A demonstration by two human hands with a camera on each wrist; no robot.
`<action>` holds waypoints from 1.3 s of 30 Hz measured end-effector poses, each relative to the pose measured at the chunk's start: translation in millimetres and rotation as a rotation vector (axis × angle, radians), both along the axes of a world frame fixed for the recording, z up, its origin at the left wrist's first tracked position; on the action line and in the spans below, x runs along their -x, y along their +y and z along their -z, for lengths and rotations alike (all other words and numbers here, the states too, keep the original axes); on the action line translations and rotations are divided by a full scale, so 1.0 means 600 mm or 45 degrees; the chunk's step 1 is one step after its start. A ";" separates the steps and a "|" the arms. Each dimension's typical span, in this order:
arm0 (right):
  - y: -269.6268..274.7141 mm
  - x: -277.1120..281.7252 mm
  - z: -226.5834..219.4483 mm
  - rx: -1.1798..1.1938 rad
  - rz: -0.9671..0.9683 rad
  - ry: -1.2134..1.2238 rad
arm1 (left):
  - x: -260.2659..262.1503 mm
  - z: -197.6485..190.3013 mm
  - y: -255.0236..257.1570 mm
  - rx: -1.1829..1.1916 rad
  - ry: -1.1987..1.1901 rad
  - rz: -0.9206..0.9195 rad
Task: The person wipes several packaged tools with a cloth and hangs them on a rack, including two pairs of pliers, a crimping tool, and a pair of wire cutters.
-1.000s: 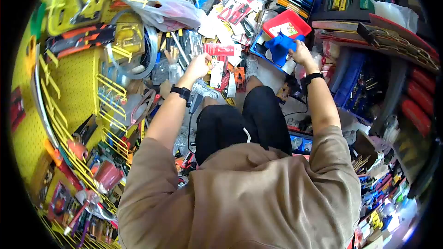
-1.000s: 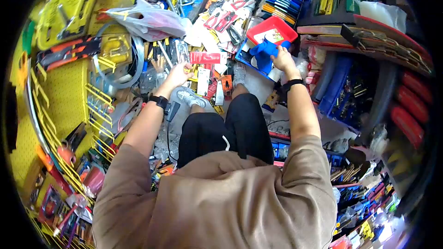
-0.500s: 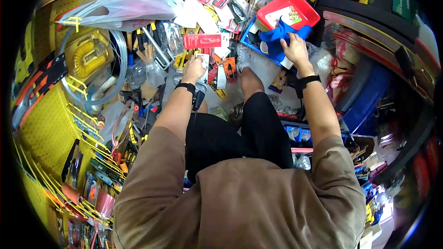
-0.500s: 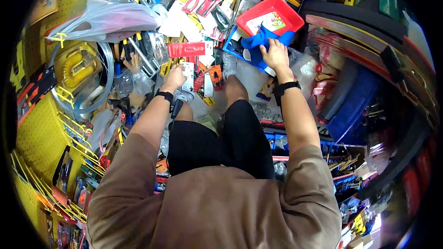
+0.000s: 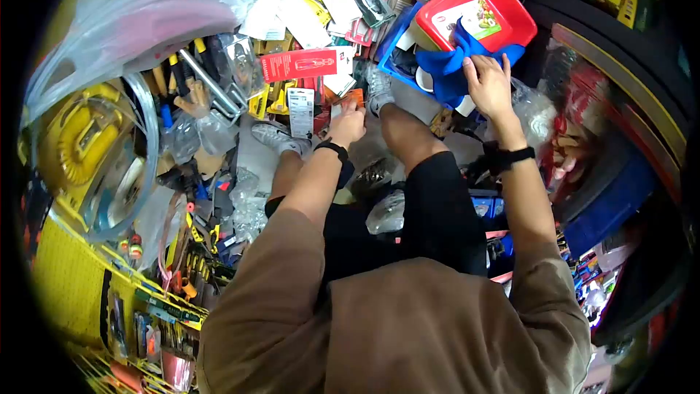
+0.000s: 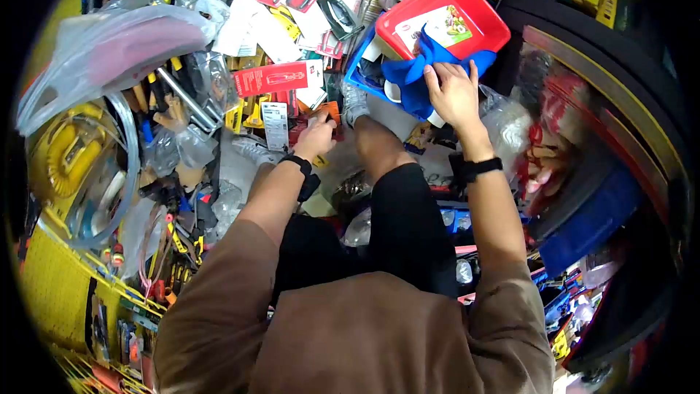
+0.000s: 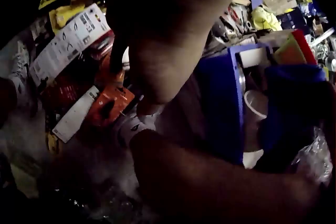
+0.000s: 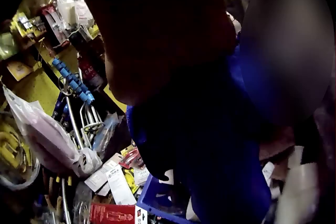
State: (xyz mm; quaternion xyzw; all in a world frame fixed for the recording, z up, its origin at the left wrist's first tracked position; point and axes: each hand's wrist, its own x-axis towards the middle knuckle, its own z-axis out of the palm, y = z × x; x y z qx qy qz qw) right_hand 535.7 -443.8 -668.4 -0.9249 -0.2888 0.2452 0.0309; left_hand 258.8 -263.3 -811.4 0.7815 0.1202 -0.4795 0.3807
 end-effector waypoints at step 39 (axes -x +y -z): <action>-0.027 -0.032 -0.026 -0.447 0.390 0.666 | 0.063 0.021 -0.011 -0.042 0.178 -0.024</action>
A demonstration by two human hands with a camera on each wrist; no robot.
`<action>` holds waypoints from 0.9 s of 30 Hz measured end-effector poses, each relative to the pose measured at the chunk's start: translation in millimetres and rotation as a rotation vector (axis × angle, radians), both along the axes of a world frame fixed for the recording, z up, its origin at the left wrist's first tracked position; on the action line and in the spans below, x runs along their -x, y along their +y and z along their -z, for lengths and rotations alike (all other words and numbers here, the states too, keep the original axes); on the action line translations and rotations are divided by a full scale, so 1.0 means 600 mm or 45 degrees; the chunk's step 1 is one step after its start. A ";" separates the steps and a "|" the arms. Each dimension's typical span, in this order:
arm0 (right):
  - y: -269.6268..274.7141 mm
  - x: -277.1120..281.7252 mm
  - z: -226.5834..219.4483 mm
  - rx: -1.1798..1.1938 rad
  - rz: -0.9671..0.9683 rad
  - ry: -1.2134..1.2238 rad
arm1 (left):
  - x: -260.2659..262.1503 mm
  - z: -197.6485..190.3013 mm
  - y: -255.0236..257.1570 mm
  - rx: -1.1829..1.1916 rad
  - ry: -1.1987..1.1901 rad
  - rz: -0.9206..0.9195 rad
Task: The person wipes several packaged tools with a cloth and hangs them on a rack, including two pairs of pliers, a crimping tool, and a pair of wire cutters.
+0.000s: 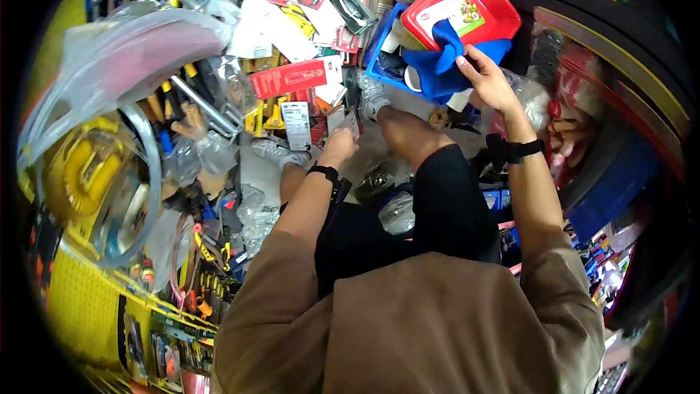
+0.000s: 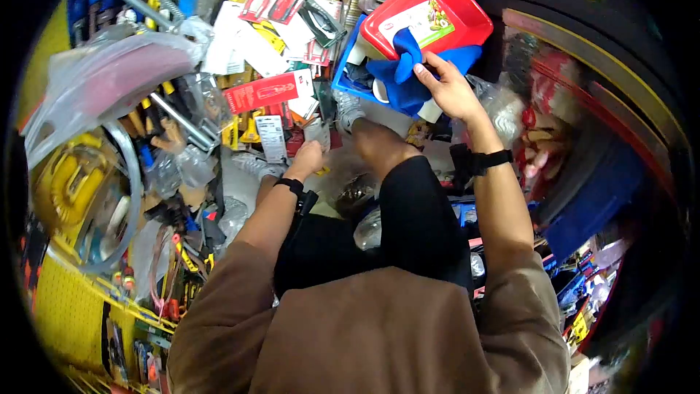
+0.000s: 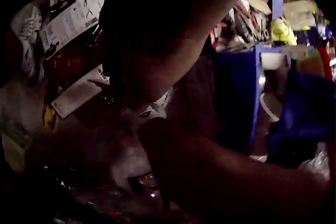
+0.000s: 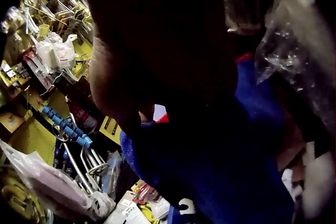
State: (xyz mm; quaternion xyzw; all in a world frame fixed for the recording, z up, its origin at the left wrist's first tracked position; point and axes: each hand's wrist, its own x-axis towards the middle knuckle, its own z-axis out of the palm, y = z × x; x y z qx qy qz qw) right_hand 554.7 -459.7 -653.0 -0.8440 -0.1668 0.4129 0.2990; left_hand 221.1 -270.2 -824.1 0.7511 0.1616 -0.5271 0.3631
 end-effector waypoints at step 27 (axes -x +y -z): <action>0.479 0.499 -0.693 -0.844 -0.404 0.682 | 0.182 -1.036 0.411 0.468 -1.022 -1.536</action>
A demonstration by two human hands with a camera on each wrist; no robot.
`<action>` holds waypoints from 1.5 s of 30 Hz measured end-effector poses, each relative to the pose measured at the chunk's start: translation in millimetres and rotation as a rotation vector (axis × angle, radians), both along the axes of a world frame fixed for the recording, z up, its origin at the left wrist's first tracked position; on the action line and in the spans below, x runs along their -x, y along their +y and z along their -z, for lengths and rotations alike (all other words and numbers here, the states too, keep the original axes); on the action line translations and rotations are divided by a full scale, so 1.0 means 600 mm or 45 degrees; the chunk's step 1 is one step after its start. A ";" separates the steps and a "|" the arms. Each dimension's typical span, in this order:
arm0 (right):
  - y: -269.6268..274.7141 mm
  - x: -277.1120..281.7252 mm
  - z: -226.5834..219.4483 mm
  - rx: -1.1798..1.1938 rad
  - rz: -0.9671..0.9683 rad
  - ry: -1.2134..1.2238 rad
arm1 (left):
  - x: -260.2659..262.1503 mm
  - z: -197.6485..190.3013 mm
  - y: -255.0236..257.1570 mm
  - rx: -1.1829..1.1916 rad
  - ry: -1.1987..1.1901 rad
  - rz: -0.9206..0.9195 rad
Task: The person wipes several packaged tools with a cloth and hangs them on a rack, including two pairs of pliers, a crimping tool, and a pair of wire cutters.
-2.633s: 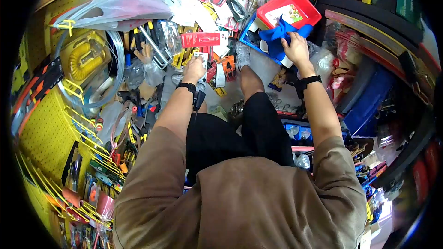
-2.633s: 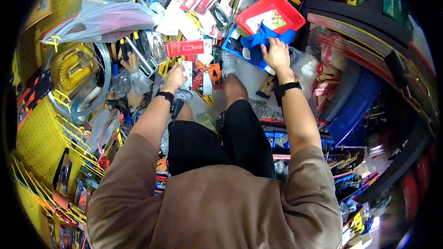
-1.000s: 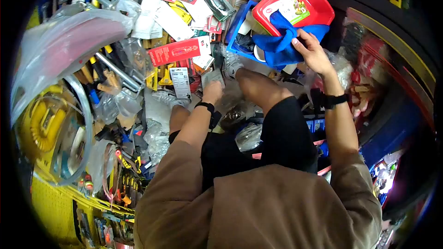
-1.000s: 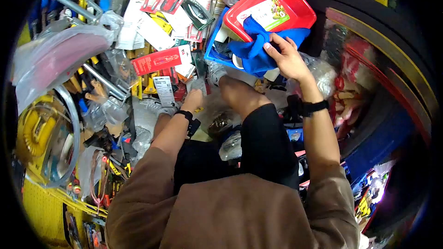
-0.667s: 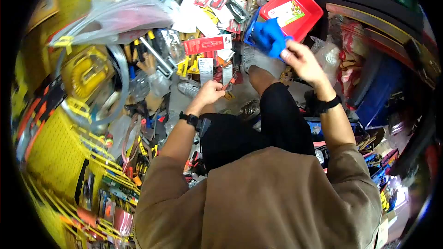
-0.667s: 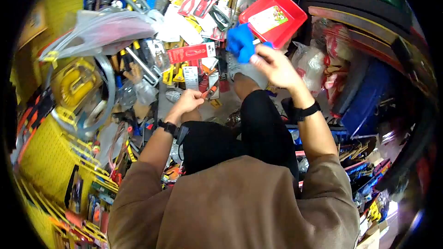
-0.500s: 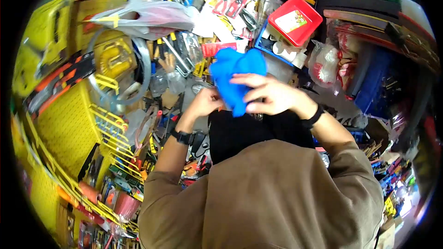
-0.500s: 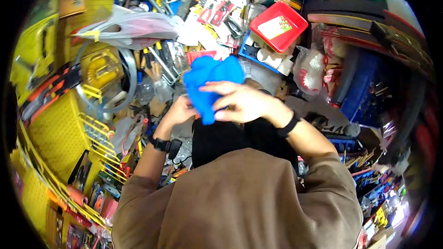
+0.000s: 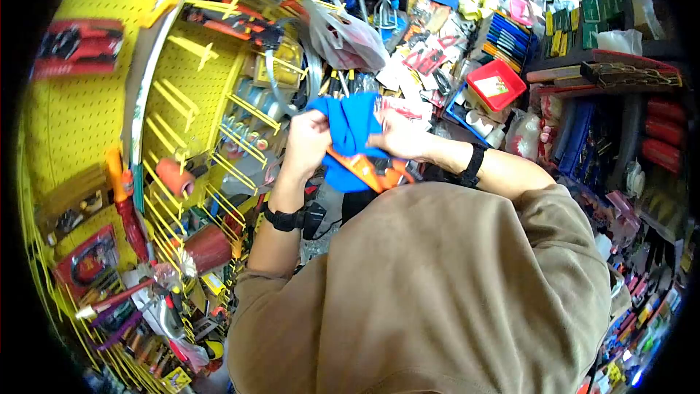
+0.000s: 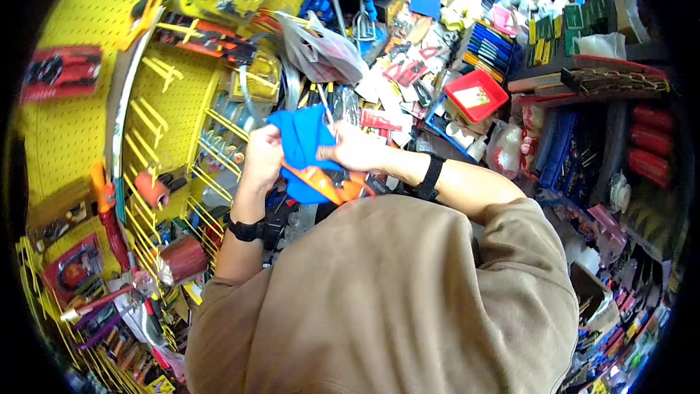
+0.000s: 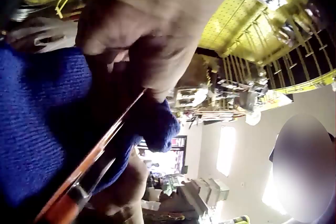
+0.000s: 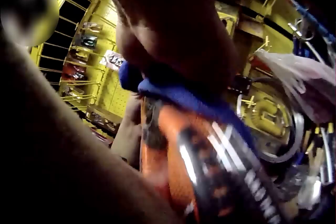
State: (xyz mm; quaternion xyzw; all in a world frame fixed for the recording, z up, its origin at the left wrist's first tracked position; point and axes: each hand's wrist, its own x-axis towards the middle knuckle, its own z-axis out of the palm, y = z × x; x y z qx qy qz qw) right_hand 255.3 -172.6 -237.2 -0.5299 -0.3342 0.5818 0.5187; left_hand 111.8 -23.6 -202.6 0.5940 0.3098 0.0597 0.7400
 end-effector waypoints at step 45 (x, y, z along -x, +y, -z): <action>-0.037 0.054 -0.087 0.223 -0.173 0.968 | 0.026 -0.044 -0.024 0.404 -0.314 -0.114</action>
